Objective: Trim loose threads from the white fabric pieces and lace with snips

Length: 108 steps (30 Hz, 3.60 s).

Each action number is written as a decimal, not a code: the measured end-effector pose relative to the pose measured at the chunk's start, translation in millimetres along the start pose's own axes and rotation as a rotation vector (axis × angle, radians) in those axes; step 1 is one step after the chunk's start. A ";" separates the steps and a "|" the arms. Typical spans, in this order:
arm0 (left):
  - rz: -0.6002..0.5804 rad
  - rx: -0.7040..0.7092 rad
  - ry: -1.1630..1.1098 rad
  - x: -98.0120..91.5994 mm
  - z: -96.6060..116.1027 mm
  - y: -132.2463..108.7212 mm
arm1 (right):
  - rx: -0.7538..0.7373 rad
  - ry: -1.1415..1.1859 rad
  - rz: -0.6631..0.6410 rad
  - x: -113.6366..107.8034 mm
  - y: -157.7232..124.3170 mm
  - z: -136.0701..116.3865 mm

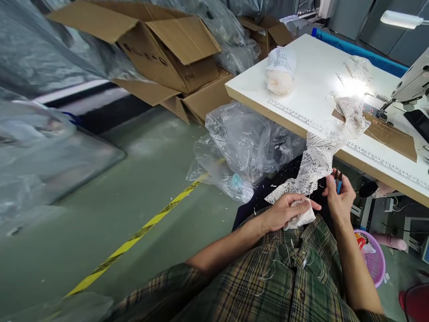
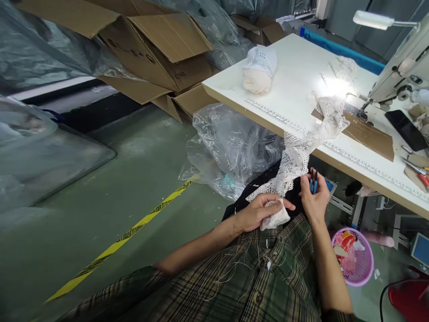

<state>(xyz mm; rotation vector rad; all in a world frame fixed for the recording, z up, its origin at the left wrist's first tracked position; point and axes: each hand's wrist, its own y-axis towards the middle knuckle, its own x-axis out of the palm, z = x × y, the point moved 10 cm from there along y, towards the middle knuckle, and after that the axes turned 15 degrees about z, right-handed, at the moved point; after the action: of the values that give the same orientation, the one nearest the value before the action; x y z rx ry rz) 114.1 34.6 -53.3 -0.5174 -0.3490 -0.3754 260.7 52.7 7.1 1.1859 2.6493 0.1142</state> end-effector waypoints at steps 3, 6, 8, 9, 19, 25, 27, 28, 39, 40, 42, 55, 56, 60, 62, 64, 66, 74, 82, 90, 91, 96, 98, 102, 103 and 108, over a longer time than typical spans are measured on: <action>0.009 0.148 0.257 2.7 13.1 3.8 | -0.100 0.030 -0.048 23.7 4.2 -25.0; 0.108 0.262 0.366 -3.8 24.0 10.8 | -0.229 0.061 -0.170 41.9 -2.7 -57.3; 0.184 0.327 0.427 -11.3 32.7 13.7 | -0.248 0.071 -0.192 39.0 -1.6 -65.9; 0.212 0.357 0.452 -14.8 38.1 14.3 | -0.239 0.067 -0.183 33.4 0.7 -65.0; 0.133 0.328 0.452 -30.1 58.3 21.5 | -0.028 -0.089 -0.515 25.2 -48.9 6.7; -0.005 0.218 0.489 -37.4 40.2 24.2 | -0.185 -0.078 -0.559 24.1 -67.2 -11.3; 0.018 0.206 0.501 -41.2 38.2 27.4 | -0.275 -0.059 -0.560 22.0 -72.0 -22.7; 0.023 0.213 0.507 -40.9 38.7 28.9 | -0.305 -0.047 -0.566 21.4 -74.6 -26.8; -0.047 0.232 0.507 -28.1 39.4 33.5 | 0.100 -0.025 -0.425 15.3 -42.2 37.8; -0.045 0.235 0.496 -28.0 39.4 34.4 | 0.122 -0.036 -0.409 16.2 -40.2 41.7; -0.034 0.218 0.455 -27.2 38.0 37.2 | 0.163 -0.036 -0.413 21.0 -41.5 45.8; 0.084 0.232 0.484 -32.4 39.3 45.8 | 0.195 -0.007 -0.367 13.7 -57.0 42.1; 0.085 0.215 0.474 -33.4 37.8 45.8 | 0.207 -0.004 -0.376 13.6 -54.2 44.1; 0.090 0.159 0.396 -36.2 36.0 45.2 | 0.331 0.053 -0.386 13.5 -39.6 56.3; 0.095 0.140 0.362 -37.4 36.4 44.4 | 0.342 0.046 -0.400 15.3 -35.2 57.9; 0.094 0.124 0.345 -38.0 36.4 43.3 | 0.313 0.020 -0.418 18.1 -34.6 55.8; 0.084 0.125 0.356 -38.0 36.8 41.8 | 0.257 -0.014 -0.435 21.8 -36.9 51.0; 0.003 0.226 0.449 -33.0 45.4 36.7 | -0.069 -0.177 -0.531 40.4 -46.0 22.6; 0.028 0.210 0.493 -36.4 46.1 35.7 | -0.119 -0.199 -0.531 52.6 -43.3 19.1; -0.004 0.151 0.473 -33.3 43.9 34.3 | -0.190 -0.246 -0.542 49.7 -49.2 12.4; -0.014 0.158 0.480 -31.7 44.3 34.1 | -0.188 -0.256 -0.538 50.0 -49.2 13.8; -0.048 0.226 0.527 -26.5 46.6 29.1 | -0.011 -0.106 -0.560 49.8 -59.3 27.3; -0.110 0.239 0.576 -23.3 44.5 23.2 | 0.086 -0.012 -0.605 47.2 -68.0 32.0; -0.107 0.356 0.707 -31.8 51.5 23.5 | 0.265 0.018 -0.669 28.9 -74.3 47.5; -0.031 0.417 0.758 -39.5 56.7 29.0 | 0.301 0.017 -0.658 21.2 -70.7 51.5; 0.196 0.531 1.063 -60.5 45.2 65.8 | 0.412 0.071 -0.395 -21.3 -27.4 67.6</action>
<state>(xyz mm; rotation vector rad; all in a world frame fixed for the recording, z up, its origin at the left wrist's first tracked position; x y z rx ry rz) 79.2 127.2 -68.5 0.2066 0.6210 -0.3046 271.2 16.8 -59.0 0.7350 3.0009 -0.4860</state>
